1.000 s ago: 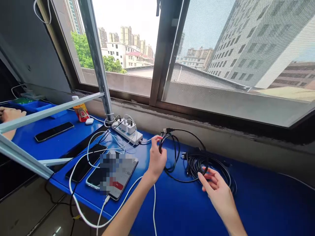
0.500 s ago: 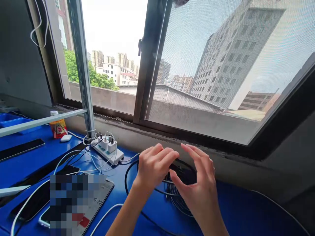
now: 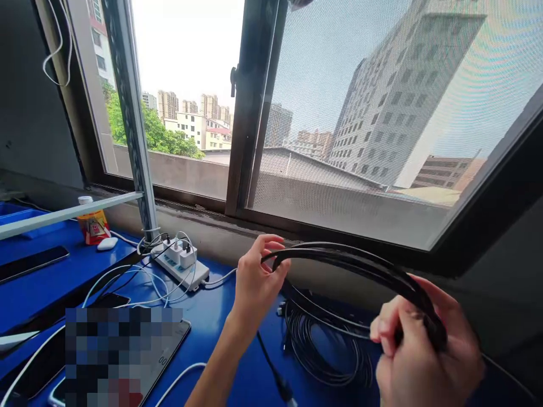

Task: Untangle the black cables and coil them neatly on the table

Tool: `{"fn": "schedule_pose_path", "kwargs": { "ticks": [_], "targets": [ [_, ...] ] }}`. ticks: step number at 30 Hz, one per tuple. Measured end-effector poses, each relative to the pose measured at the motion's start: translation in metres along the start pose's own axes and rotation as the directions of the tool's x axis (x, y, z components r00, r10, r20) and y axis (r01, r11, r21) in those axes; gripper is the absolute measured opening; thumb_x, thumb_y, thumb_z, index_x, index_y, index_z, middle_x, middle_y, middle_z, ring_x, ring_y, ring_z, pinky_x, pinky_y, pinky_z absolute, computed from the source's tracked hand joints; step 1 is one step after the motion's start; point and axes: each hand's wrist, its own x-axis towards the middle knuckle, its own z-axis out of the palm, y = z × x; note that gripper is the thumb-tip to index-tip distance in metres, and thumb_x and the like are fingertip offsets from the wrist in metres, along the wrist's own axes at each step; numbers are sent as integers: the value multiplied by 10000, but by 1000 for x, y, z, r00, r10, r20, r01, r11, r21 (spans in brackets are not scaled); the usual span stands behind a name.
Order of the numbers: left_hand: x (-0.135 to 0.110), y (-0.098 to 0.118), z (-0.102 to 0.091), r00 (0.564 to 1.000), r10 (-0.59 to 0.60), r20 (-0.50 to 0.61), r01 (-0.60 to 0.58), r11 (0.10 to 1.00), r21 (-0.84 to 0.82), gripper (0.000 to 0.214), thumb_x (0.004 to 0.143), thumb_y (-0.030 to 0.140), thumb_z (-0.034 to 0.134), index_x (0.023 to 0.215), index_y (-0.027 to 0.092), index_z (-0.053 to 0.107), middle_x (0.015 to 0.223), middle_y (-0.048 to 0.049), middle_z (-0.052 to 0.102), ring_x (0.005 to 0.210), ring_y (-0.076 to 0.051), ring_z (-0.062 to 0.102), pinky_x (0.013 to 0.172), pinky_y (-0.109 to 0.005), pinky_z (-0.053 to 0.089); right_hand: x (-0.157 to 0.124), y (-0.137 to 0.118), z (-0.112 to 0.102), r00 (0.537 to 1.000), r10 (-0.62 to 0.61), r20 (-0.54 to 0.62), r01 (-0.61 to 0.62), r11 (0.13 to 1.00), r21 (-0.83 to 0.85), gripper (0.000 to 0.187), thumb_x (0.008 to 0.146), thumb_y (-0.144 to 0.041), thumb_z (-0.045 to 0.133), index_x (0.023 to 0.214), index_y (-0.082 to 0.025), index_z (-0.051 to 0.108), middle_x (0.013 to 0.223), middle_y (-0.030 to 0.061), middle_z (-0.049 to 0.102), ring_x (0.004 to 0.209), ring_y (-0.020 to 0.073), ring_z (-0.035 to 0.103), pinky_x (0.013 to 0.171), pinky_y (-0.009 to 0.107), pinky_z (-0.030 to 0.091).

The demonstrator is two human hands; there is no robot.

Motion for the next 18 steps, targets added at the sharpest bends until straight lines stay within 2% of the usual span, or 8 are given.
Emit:
{"fn": "schedule_pose_path", "kwargs": {
  "ticks": [1,4,6,7,9,12,15,18],
  "targets": [
    [1,-2,1,995,-63,72,68,995,-75,147,760,332,581,767,196,638,729,-6,689,630,-136,596,506,-196,447,1,3,3,1000,5,11,-6,999,48,159,730,-267,661,859,-197,601,394,-115,405,299,49,322,329,158,276],
    [5,-7,0,937,-199,286,281,917,-284,475,798,567,475,513,192,542,523,-42,616,566,-169,608,561,-254,485,3,12,10,992,58,109,-66,995,70,216,749,-345,679,879,-199,586,409,-117,410,306,58,348,344,169,337],
    [7,-8,-4,892,-246,379,389,844,-369,582,771,684,447,431,211,449,371,-15,476,464,-177,583,512,-267,469,4,14,10,985,61,161,-56,998,-36,257,737,-381,699,897,-201,609,450,-93,469,355,82,444,398,200,425],
    [8,-8,-7,890,-255,377,401,831,-385,601,760,707,454,411,220,402,323,12,389,388,-162,535,458,-258,431,4,13,8,984,45,172,-23,992,-125,274,719,-386,715,901,-203,625,493,-73,518,405,99,504,441,216,465],
    [9,-2,-13,937,-227,265,317,871,-376,617,768,690,483,395,225,325,316,53,264,287,-100,372,376,-241,303,4,8,2,984,-8,179,68,942,-329,296,680,-391,742,902,-215,657,605,-34,605,523,127,592,510,225,501],
    [1,11,-16,995,-79,60,91,968,-233,583,840,518,505,420,204,251,404,63,207,365,-56,198,403,-245,190,-1,-3,-3,973,-85,214,188,832,-521,276,696,-397,720,928,-254,682,695,-25,644,610,130,622,564,213,514],
    [-13,26,-11,997,52,54,-49,997,-51,514,856,348,506,462,188,217,458,60,174,453,-78,154,443,-253,180,-12,-14,-2,939,-102,329,270,811,-518,263,743,-415,677,966,-276,681,653,-40,622,545,114,590,531,201,502],
    [-24,33,-3,990,121,72,-125,990,60,461,872,282,464,480,188,240,444,61,218,442,-85,171,462,-258,199,-24,-21,1,890,-17,455,274,817,-507,300,746,-464,664,993,-297,689,560,-53,586,387,100,486,377,199,421]
  ]
}}
